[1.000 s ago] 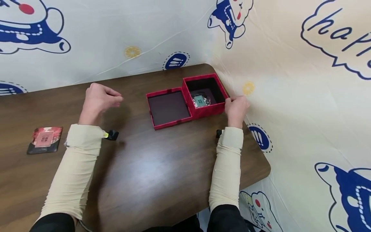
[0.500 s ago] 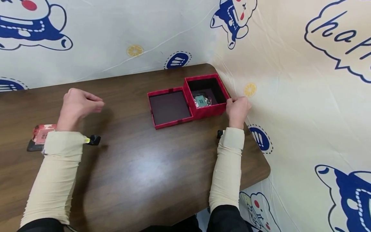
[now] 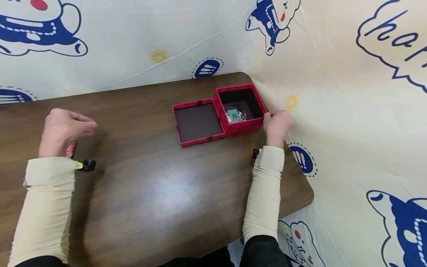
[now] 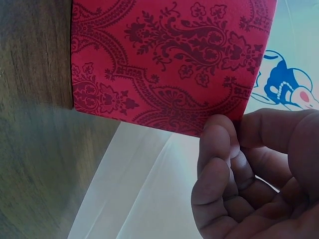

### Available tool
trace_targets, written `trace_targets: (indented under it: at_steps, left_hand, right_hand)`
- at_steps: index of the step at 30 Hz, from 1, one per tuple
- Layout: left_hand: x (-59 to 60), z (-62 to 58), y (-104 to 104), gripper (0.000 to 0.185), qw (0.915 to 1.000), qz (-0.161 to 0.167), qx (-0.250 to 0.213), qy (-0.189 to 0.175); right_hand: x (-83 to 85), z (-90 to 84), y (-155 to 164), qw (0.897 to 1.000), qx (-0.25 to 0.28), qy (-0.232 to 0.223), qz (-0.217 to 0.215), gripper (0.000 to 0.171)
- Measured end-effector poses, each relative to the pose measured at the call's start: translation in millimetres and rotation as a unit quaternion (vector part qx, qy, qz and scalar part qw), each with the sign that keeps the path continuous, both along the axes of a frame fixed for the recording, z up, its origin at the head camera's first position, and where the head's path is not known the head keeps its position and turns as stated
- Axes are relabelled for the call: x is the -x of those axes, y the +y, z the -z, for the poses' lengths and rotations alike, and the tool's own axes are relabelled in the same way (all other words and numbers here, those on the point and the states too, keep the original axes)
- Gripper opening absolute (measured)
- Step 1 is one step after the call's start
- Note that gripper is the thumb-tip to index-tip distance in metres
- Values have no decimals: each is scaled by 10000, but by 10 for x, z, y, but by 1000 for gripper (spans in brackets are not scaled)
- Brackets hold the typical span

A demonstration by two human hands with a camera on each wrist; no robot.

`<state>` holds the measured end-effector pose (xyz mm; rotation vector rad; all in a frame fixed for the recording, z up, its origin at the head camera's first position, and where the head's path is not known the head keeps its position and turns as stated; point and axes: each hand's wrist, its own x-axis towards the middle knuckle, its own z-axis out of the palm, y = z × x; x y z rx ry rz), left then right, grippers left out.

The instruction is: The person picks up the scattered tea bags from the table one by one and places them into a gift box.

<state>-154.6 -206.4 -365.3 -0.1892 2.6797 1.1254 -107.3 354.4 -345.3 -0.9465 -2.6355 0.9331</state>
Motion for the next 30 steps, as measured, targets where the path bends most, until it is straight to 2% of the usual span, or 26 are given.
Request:
trace_targets:
  at_steps: [6,11,18,23,30]
  left_hand:
    - [-48,36,-231,54,9989,-211,-188,-366]
    - [-74,23,-377,58,9985,-319,79,-441]
    - [-86,60,-448,54,9993,-130,195,-305]
    - [-174,72,-657,58,9976,-273,528,-365]
    - [-224,86,-823,48,9955,-250,867,-306]
  right_hand:
    - [5,17,-8,9999,-132,65,16,31]
    - [-2,-3,17,10000,-31,37,-51,31]
    - [-43,-15,45,9999,-119,12,45,32]
    - [-11,-5,-3,9999,-61,-43,-81,33]
    - [6,-11,-20,9999,65,-120,-36,32]
